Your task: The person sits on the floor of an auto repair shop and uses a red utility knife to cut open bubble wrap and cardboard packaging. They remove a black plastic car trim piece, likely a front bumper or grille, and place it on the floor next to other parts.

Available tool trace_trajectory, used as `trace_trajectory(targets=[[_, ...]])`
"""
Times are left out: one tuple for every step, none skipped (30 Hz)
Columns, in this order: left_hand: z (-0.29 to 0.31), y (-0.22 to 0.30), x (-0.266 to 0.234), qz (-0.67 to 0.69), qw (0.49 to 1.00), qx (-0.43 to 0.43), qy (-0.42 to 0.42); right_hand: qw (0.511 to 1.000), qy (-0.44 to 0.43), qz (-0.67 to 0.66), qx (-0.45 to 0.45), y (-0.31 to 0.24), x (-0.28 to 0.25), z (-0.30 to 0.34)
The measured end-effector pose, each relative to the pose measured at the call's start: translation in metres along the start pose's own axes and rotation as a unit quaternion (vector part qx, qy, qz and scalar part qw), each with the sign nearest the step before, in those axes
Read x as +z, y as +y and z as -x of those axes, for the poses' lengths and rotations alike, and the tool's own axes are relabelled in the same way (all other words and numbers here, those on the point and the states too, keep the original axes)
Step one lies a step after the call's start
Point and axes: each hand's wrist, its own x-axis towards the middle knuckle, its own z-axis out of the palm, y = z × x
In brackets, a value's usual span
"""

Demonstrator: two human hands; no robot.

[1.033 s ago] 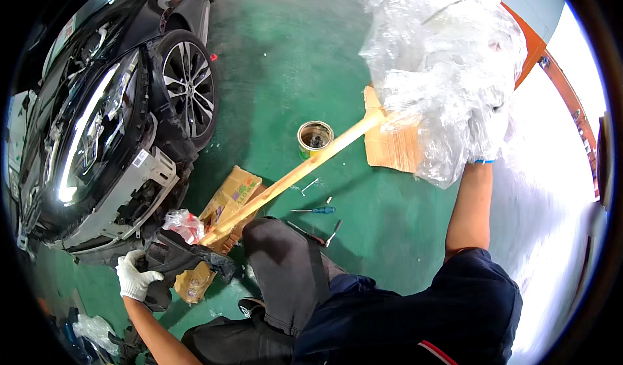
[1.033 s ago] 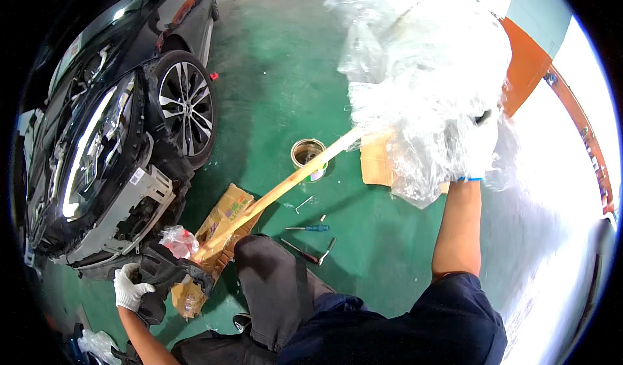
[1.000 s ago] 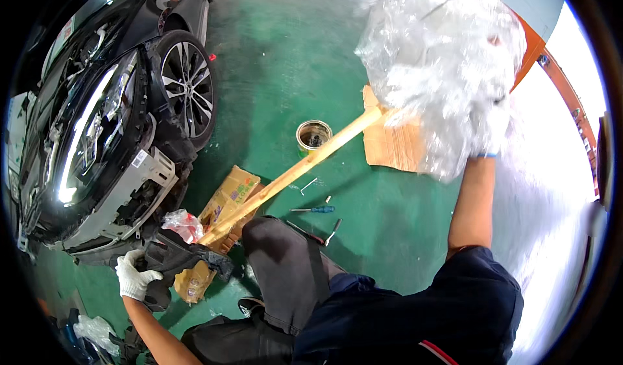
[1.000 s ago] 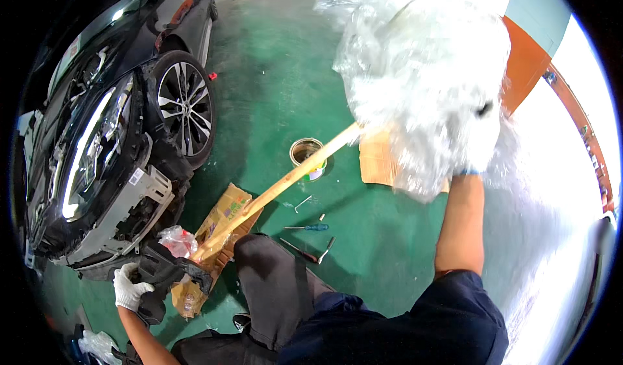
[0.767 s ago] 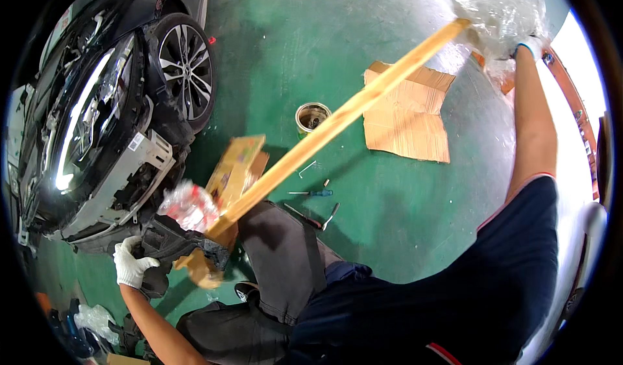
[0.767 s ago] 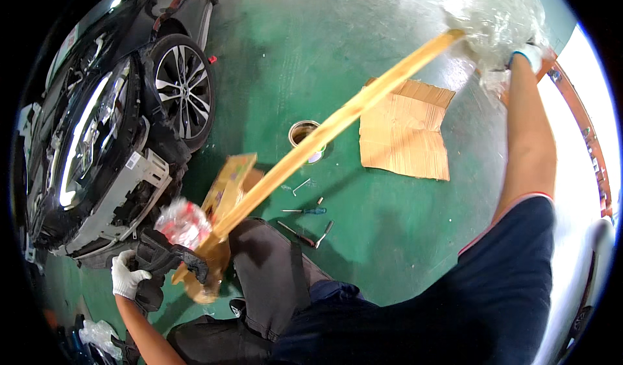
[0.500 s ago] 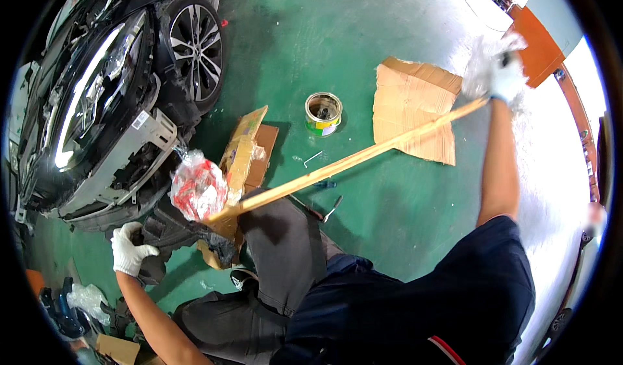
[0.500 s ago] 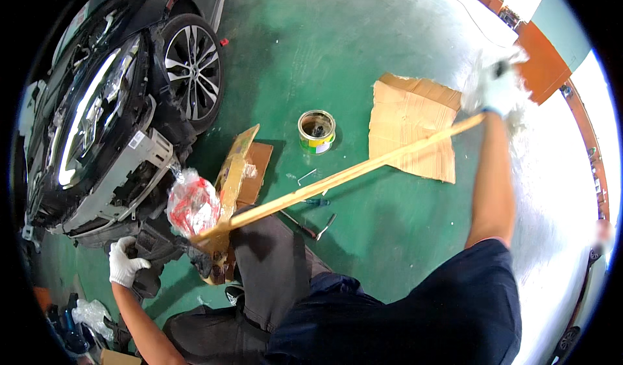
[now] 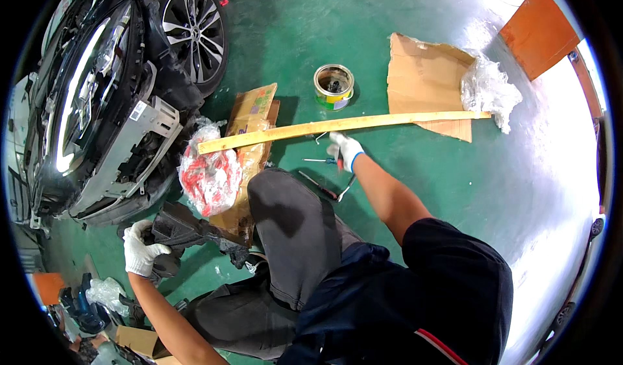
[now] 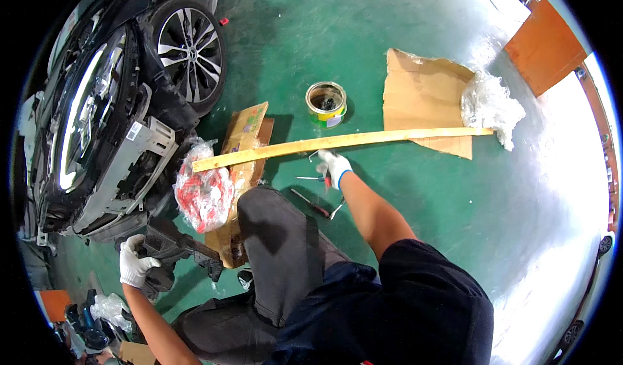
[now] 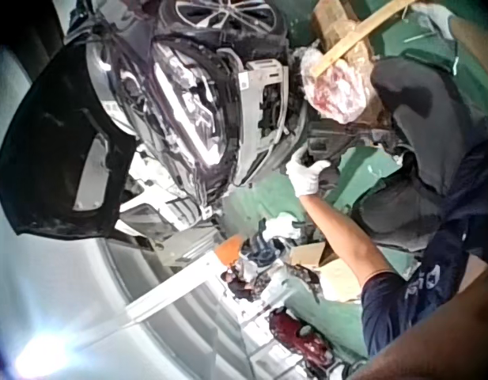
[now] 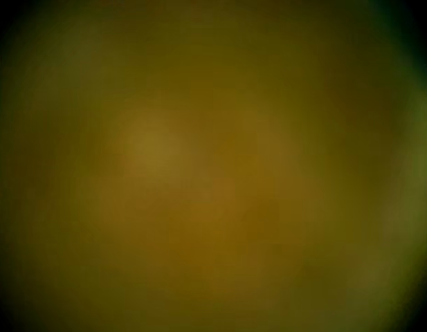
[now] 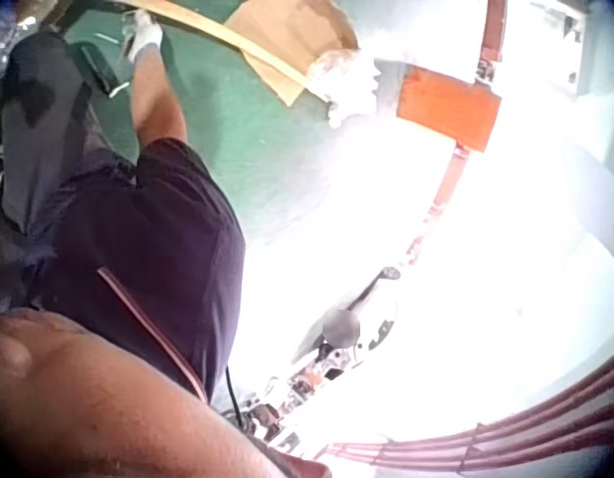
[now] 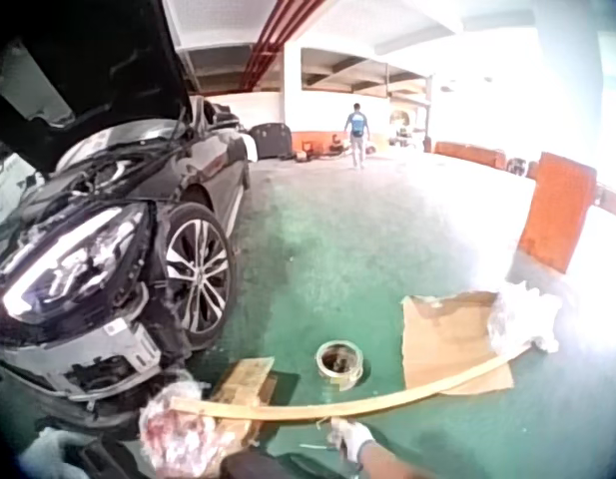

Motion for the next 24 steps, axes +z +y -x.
trace_trajectory(targets=[[0.005, 0.007, -0.003, -0.019, 1.0, -0.004, -0.006, 0.998, 0.019, -0.027, 0.044, 0.001, 0.007, -0.01], [0.004, 0.012, -0.005, -0.034, 0.999, -0.004, -0.011, 0.995, -0.007, -0.071, 0.071, -0.003, 0.009, -0.025], [0.006, 0.001, -0.008, -0.044, 0.999, 0.011, -0.004, 0.988, -0.032, -0.117, 0.096, -0.002, 0.009, -0.036], [0.013, -0.018, -0.008, -0.054, 0.998, 0.03, 0.003, 0.982, -0.009, -0.174, 0.078, 0.004, 0.023, -0.04], [0.015, -0.03, -0.002, -0.058, 0.997, 0.057, 0.01, 0.971, 0.02, -0.232, 0.051, 0.003, 0.042, -0.045], [0.03, -0.035, -0.004, -0.016, 1.0, 0.016, 0.004, 0.968, 0.035, -0.246, 0.04, 0.008, 0.065, -0.036], [-0.012, -0.017, 0.02, 0.055, 0.997, 0.043, -0.034, 0.935, 0.062, -0.345, -0.052, -0.002, 0.01, -0.072], [-0.002, -0.039, 0.019, 0.047, 0.998, 0.038, -0.028, 0.937, 0.093, -0.331, -0.055, 0.0, 0.033, -0.064], [0.009, -0.062, 0.014, 0.04, 0.999, 0.027, -0.017, 0.942, 0.122, -0.303, -0.074, -0.007, 0.057, -0.05], [0.018, -0.065, 0.012, 0.027, 0.999, 0.02, -0.011, 0.943, 0.127, -0.296, -0.083, -0.018, 0.064, -0.036], [0.028, -0.066, 0.007, 0.012, 1.0, 0.01, -0.002, 0.945, 0.129, -0.288, -0.089, -0.028, 0.072, -0.024], [0.032, -0.067, 0.003, 0.003, 1.0, 0.004, -0.008, 0.951, 0.116, -0.257, -0.13, -0.04, 0.068, -0.011], [0.027, -0.052, 0.004, 0.036, 0.999, -0.009, -0.013, 0.952, 0.111, -0.228, -0.174, -0.055, 0.049, 0.005], [0.027, -0.032, 0.006, 0.069, 0.997, -0.025, -0.017, 0.95, 0.132, -0.22, -0.177, -0.072, 0.028, 0.013], [0.029, -0.023, 0.004, 0.098, 0.994, -0.048, -0.016, 0.949, 0.158, -0.201, -0.186, -0.091, 0.013, 0.02], [0.033, -0.033, 0.002, 0.099, 0.994, -0.045, -0.018, 0.947, 0.158, -0.184, -0.21, -0.108, -0.006, 0.023], [0.032, -0.052, 0.001, 0.103, 0.994, -0.025, -0.016, 0.95, 0.158, -0.166, -0.211, -0.129, -0.027, 0.027], [0.031, -0.075, 0.002, 0.107, 0.994, -0.008, -0.011, 0.953, 0.162, -0.135, -0.217, -0.151, -0.055, 0.021], [0.036, -0.067, 0.001, 0.109, 0.994, 0.007, -0.013, 0.951, 0.198, -0.09, -0.218, -0.176, -0.095, 0.015], [0.035, -0.06, -0.002, 0.047, 0.999, 0.007, -0.015, 0.947, 0.222, -0.045, -0.227, -0.204, -0.132, 0.012], [0.037, -0.044, -0.001, 0.094, 0.995, -0.031, -0.021, 0.936, 0.261, 0.016, -0.235, -0.228, -0.183, 0.009], [0.026, -0.058, 0.006, 0.023, 0.999, 0.027, -0.009, 0.906, 0.325, 0.115, -0.245, -0.26, -0.256, 0.018], [0.014, -0.07, 0.017, 0.007, 0.998, 0.066, -0.004, 0.868, 0.395, 0.183, -0.239, -0.29, -0.327, 0.046], [-0.01, -0.05, 0.038, 0.011, 0.997, 0.078, -0.024, 0.823, 0.485, 0.204, -0.213, -0.328, -0.406, 0.101]])
